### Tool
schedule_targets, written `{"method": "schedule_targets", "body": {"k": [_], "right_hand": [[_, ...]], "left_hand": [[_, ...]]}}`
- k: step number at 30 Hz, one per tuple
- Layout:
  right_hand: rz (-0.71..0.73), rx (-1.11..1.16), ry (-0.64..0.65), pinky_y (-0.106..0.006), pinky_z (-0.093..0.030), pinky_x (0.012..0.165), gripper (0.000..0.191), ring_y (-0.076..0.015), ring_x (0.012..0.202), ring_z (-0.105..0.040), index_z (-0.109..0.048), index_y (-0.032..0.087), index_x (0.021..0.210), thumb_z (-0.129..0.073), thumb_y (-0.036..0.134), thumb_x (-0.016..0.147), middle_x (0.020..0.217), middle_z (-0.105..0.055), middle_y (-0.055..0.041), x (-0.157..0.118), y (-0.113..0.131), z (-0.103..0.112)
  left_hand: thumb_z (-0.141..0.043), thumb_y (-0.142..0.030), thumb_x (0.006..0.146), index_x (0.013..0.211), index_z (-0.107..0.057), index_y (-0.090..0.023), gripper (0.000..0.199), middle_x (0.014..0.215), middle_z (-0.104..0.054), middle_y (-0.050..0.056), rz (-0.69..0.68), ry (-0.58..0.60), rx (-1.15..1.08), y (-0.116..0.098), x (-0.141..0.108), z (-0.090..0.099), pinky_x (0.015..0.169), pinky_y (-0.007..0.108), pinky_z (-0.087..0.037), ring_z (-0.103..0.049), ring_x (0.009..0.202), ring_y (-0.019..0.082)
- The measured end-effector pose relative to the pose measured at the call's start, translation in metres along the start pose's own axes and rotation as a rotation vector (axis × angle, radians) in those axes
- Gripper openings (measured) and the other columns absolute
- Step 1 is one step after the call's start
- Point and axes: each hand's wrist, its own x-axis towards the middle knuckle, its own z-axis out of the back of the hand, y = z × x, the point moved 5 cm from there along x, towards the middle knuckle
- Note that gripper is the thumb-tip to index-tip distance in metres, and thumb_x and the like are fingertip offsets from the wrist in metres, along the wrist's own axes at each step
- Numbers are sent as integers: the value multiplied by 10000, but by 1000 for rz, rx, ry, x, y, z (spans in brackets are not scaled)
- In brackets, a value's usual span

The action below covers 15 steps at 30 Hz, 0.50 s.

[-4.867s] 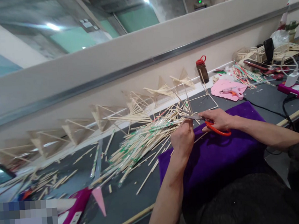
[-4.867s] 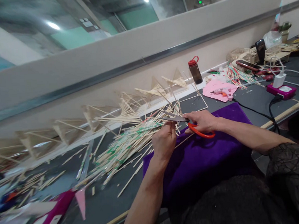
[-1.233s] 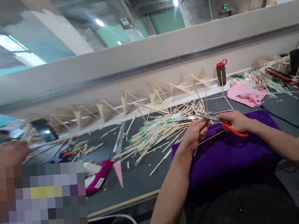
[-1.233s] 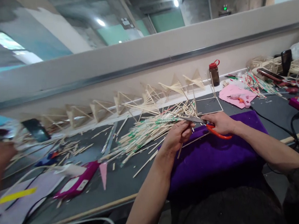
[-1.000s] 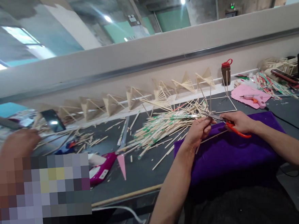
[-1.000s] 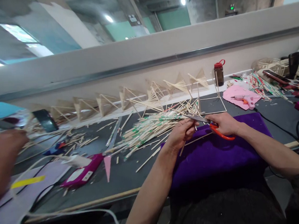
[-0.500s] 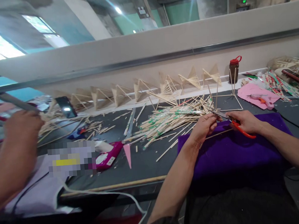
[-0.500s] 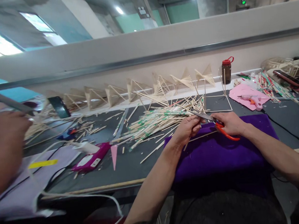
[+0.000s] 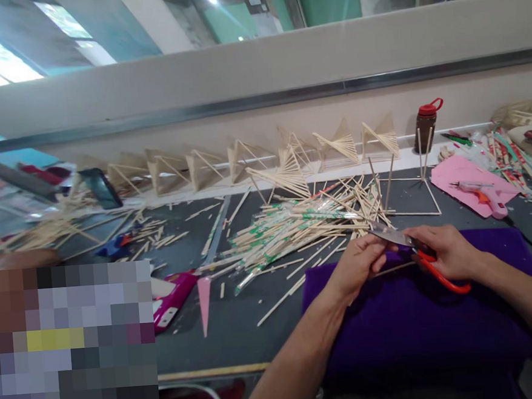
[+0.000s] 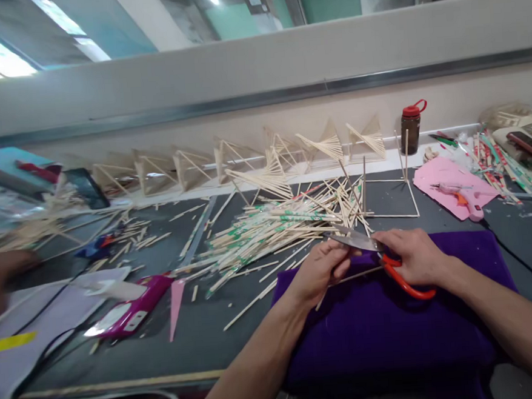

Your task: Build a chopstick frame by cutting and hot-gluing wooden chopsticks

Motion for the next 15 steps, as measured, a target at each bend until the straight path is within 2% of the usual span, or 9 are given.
{"method": "schedule_targets", "body": {"k": [5,8,12,15], "right_hand": [[38,-28,-48,-265,-502,622,373,-168,701,-680,-620,161,1241,-559,187,873,914,-754,-77,-3,7,0],[41,-8,-43,-270,-530,662,392,-174,756,-700,-602,174,1260,-573,184,869,941,-756,-82,-7,10,-1],[28,-5,-33,-304,-550,696,470,-201,819,-716,-569,185,1320,-573,159,850,978,-758,-103,-12,11,-5],[17,-1,-17,-304,-535,652,509,-197,770,-697,-554,193,1339,-574,141,833,926,-747,-90,-13,10,-7]], "left_hand": [[-682,-628,792,666,-618,-169,481,428,-384,-69,-31,-19,59,1,-5,-1,485,248,-166,-264,425,66],[-641,-636,839,625,-578,-177,511,442,-396,-59,-17,7,90,2,-11,-2,502,252,-198,-285,443,73],[-600,-656,878,699,-615,-172,516,472,-409,-59,16,41,96,6,-17,0,520,254,-233,-308,458,82],[-590,-680,881,758,-651,-169,529,473,-403,-62,23,26,81,9,-18,3,529,259,-242,-306,463,88]]}}
